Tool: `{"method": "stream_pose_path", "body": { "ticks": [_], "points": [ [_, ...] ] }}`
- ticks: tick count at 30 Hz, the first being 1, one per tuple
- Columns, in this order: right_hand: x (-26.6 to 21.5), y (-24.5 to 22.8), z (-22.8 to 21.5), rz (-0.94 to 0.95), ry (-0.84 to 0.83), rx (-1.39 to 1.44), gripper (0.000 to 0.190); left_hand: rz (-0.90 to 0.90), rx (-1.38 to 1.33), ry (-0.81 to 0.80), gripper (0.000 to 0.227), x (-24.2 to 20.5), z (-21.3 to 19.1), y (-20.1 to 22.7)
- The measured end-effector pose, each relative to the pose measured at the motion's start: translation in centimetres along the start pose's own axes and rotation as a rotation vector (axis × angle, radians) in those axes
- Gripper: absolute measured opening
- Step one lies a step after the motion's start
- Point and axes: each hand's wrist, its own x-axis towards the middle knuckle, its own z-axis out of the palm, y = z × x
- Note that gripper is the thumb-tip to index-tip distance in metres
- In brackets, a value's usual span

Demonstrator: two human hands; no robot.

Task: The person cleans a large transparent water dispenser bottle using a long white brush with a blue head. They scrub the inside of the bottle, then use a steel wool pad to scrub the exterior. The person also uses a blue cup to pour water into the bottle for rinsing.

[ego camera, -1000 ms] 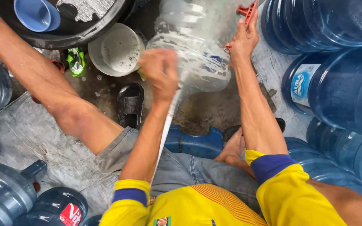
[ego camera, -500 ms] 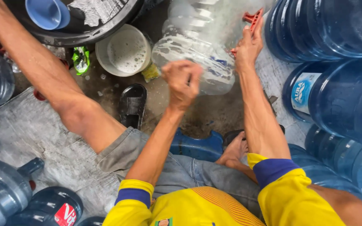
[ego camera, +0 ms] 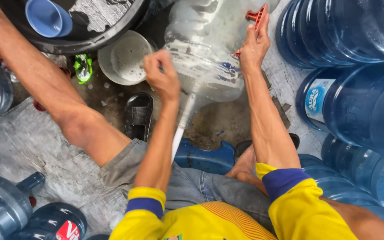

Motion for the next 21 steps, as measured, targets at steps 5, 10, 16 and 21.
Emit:
{"method": "stream_pose_path", "body": {
  "ticks": [5,10,16,21],
  "points": [
    [0.1,0.2,-0.6,0.066,0.051,-0.109,0.059,0.913,0.145,-0.327,0.013,-5.6,1.7,5.4],
    [0.2,0.9,-2.0,0.088,0.052,0.001,0.06,0.339,0.144,-0.147,0.012,1.6,-0.1,-5.7],
    [-0.7,0.0,-2.7,0.187,0.024,0.02,0.059,-0.701,-0.348,0.121,0.02,8.4,-0.6,-11.7],
    [4.5,10.7,-7.5,0.203,0.067,-0.096,0.048,-0.846,-0.284,0.088,0.022,10.5,-1.6,-17.7]
  ]
}}
